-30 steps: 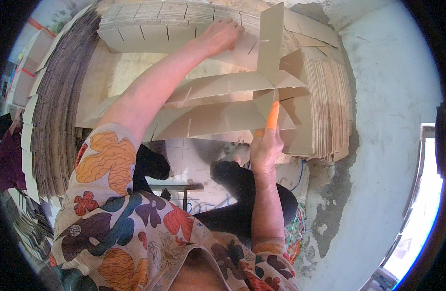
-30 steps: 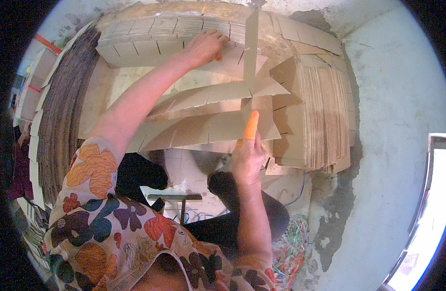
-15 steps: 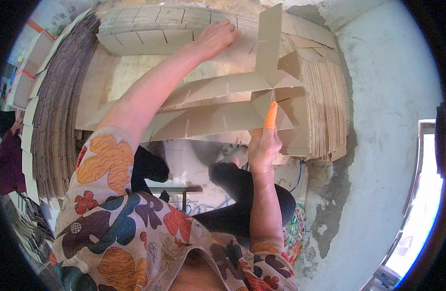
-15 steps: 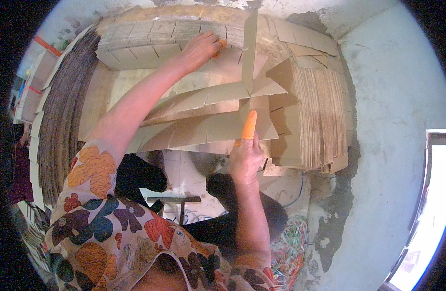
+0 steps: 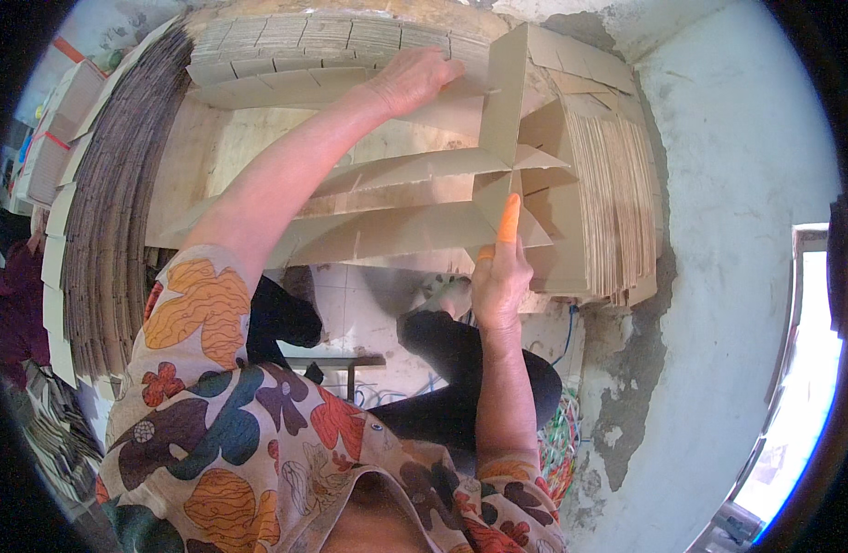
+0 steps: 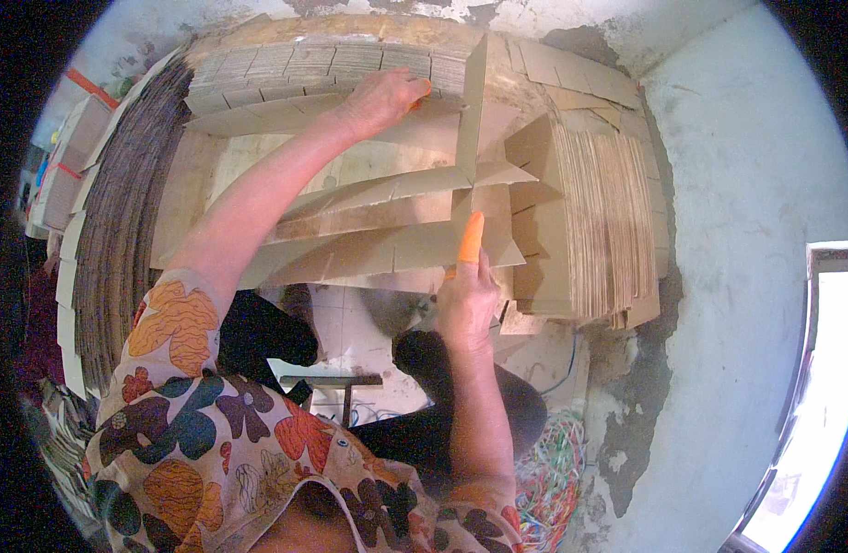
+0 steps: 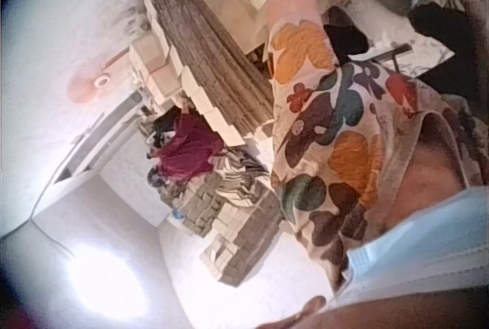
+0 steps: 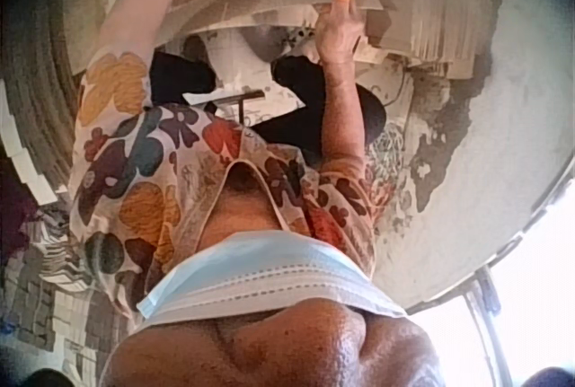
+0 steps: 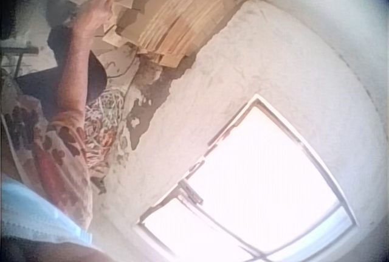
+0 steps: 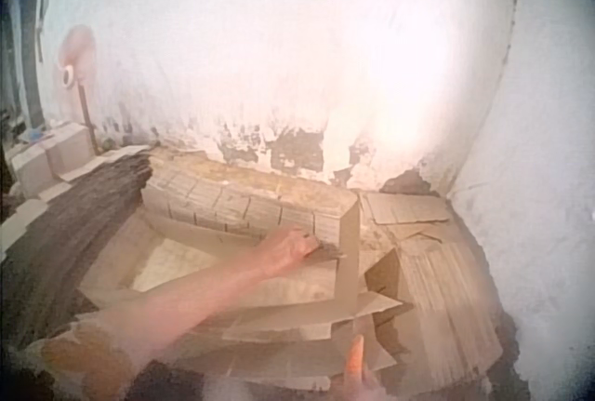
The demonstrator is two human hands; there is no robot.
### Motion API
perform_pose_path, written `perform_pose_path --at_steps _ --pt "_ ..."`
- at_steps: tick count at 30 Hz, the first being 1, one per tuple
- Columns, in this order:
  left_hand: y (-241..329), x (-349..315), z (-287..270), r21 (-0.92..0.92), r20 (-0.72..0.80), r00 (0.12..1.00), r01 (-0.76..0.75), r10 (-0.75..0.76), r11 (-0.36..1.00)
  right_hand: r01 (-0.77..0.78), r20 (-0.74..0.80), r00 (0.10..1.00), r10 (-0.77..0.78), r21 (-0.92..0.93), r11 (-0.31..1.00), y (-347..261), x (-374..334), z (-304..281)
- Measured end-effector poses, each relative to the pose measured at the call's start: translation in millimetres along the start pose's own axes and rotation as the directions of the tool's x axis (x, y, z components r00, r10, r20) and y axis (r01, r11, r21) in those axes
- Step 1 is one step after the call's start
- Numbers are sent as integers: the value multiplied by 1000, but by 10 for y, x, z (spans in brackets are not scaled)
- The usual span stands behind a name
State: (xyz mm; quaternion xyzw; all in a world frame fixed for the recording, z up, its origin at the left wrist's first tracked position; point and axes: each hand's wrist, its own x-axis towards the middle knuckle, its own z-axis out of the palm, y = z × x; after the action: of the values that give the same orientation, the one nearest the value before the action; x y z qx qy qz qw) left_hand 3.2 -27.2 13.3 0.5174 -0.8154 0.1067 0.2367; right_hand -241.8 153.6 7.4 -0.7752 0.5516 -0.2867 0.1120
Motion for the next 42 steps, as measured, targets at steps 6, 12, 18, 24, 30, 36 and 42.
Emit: perform_pose_path --at_steps 6,12,18,24,30,36,42 --pt "135 -20 -181 -66 4 1000 -7 7 998 45 -31 999 -44 21 999 -30 -12 -81" --pt "185 -106 -354 -172 -116 993 -40 20 984 -33 37 999 37 -91 995 -105 -8 -222" --pt "344 -247 -584 -260 -183 982 -87 40 962 6 -55 998 -7 -21 1000 -236 -218 -441" --pt "557 -417 -650 -216 -9 1000 -10 8 976 75 126 990 -59 -127 989 -156 -254 -320" --pt "165 -567 -271 -330 120 980 188 -156 925 159 187 976 -115 -240 958 -110 41 -405" --pt "66 -726 -341 -410 306 900 419 -310 810 227 307 938 -159 -199 953 378 159 -320" --pt "-33 -1084 -689 -376 76 901 423 -427 825 -60 -28 998 53 -408 911 548 274 -676"
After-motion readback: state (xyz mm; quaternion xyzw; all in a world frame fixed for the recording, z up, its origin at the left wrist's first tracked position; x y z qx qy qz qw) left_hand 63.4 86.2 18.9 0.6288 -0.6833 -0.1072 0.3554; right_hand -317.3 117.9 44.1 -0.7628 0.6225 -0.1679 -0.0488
